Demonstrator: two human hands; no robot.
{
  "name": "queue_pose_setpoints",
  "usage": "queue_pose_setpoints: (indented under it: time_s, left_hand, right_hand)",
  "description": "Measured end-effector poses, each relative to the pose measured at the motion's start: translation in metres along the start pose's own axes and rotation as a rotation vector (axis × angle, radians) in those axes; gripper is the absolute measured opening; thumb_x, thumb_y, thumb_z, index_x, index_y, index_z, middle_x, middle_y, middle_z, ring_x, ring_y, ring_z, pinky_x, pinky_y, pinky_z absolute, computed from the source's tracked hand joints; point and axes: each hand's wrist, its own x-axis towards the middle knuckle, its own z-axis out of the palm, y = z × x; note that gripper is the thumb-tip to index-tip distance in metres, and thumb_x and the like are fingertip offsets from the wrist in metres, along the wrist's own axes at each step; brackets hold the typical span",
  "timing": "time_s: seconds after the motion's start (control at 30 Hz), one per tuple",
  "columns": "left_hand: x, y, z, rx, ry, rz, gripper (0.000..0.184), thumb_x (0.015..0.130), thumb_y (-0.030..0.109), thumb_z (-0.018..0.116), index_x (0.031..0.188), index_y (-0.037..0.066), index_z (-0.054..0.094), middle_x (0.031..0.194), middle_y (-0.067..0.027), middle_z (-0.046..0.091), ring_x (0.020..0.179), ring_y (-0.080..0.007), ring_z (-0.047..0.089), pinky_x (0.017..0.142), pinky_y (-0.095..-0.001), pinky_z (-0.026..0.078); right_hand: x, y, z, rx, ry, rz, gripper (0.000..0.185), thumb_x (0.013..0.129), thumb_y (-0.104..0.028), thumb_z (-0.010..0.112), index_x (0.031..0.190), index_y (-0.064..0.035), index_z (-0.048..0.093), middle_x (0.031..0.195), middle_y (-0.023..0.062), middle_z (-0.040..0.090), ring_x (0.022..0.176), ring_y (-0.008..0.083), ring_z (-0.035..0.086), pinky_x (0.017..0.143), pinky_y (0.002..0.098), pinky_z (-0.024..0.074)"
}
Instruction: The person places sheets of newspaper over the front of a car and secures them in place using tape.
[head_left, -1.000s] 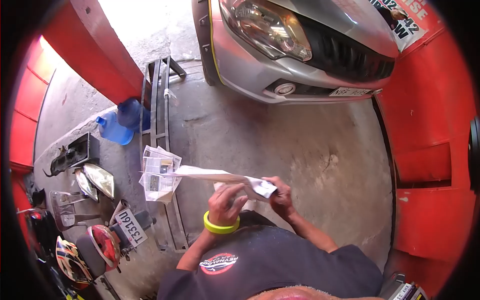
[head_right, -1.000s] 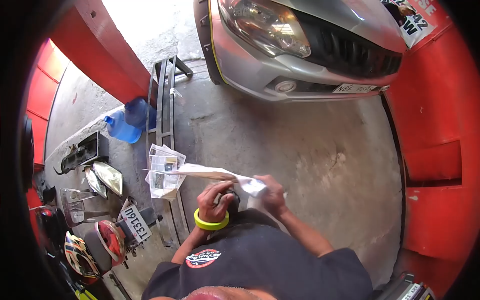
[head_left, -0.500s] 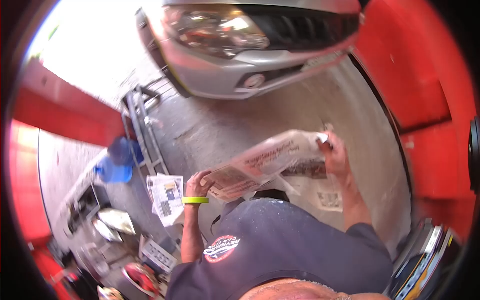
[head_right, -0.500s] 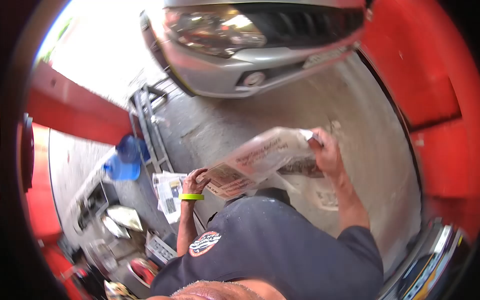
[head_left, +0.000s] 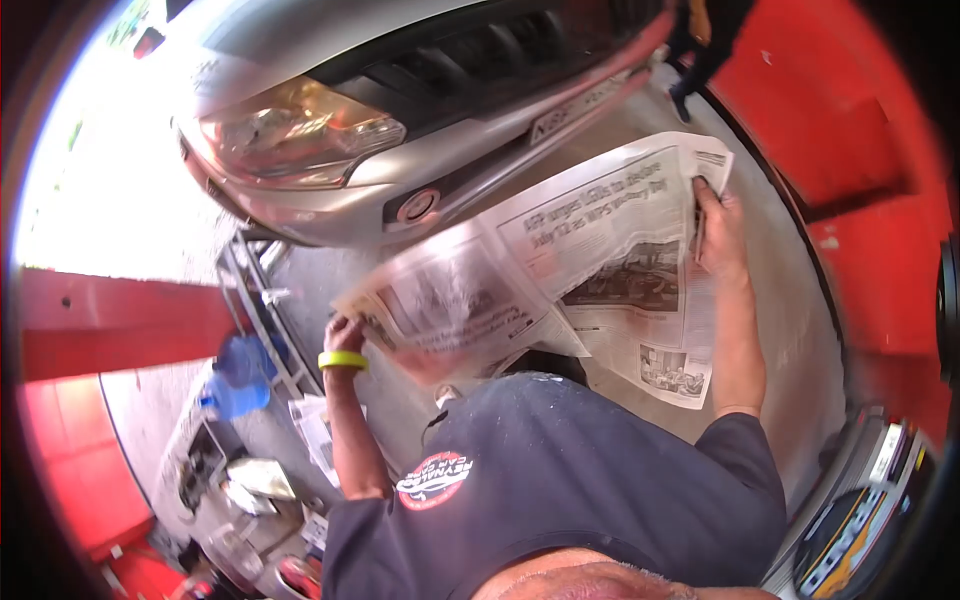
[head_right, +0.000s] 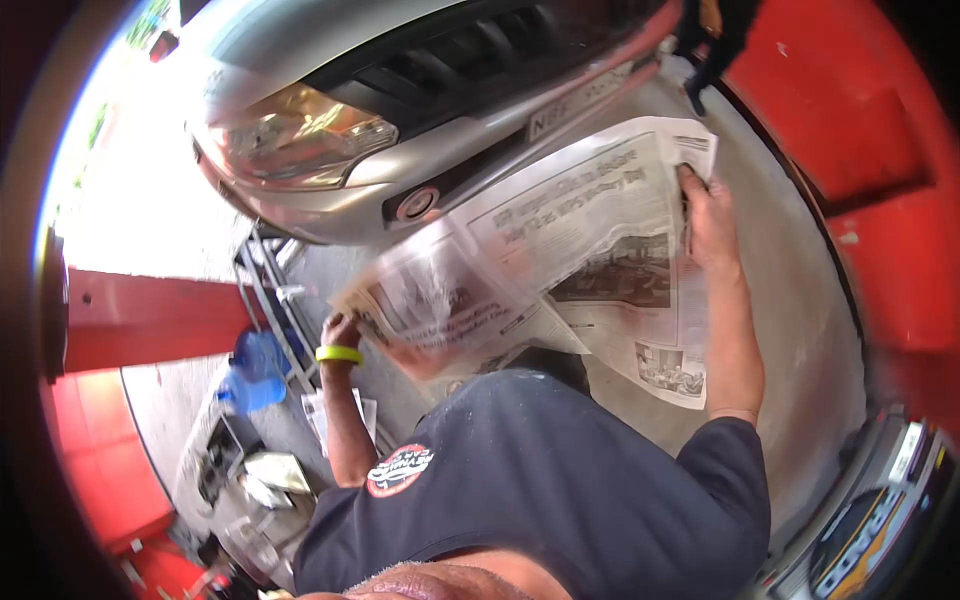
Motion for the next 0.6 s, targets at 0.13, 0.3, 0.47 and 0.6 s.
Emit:
queue_pose_setpoints:
  time_s: [0.13, 0.3, 0.47, 0.6]
  left_hand:
    - [0.029, 0.096, 0.019, -0.346, 0.304, 0.037, 0.033, 0.099, 0.023, 0.065, 0.127, 0.005, 0.063, 0.103, -0.001, 0.071, 0.085, -0.0121, 0.066, 0.071, -0.0267, 0.053]
    - [0.096, 0.17, 0.024, -0.505, 0.463, 0.134, 0.023, 0.097, 0.024, 0.07, 0.114, 0.009, 0.068, 0.097, -0.0022, 0.073, 0.079, -0.013, 0.068, 0.069, -0.0293, 0.055]
    - [0.101, 0.192, 0.031, -0.35, 0.548, 0.2, 0.027, 0.094, 0.029, 0.074, 0.109, 0.007, 0.069, 0.091, -0.0018, 0.072, 0.074, -0.0111, 0.065, 0.067, -0.0264, 0.051]
    - [0.093, 0.198, 0.041, -0.373, 0.601, 0.216, 0.023, 0.095, 0.026, 0.072, 0.107, 0.006, 0.069, 0.09, -0.002, 0.071, 0.072, -0.0111, 0.063, 0.065, -0.027, 0.05]
  right_hand:
    - [0.09, -0.008, -0.015, -0.077, -0.094, -0.069, 0.027, 0.1, -0.013, 0.063, 0.124, -0.0002, 0.064, 0.113, 0.0074, 0.071, 0.096, 0.0157, 0.068, 0.084, 0.0295, 0.0544]
    - [0.207, 0.004, -0.002, -0.055, -0.293, 0.102, 0.027, 0.098, -0.015, 0.066, 0.117, 0.004, 0.066, 0.106, 0.0101, 0.073, 0.089, 0.0183, 0.07, 0.079, 0.0316, 0.057]
    - [0.234, 0.029, -0.012, -0.021, -0.294, 0.166, 0.032, 0.096, -0.016, 0.068, 0.119, 0.0062, 0.065, 0.106, 0.0125, 0.073, 0.087, 0.0216, 0.071, 0.076, 0.0356, 0.0583]
    - [0.225, 0.042, -0.017, -0.002, -0.253, 0.169, 0.033, 0.096, -0.014, 0.068, 0.12, 0.0075, 0.064, 0.107, 0.013, 0.073, 0.088, 0.0222, 0.071, 0.077, 0.0361, 0.0582]
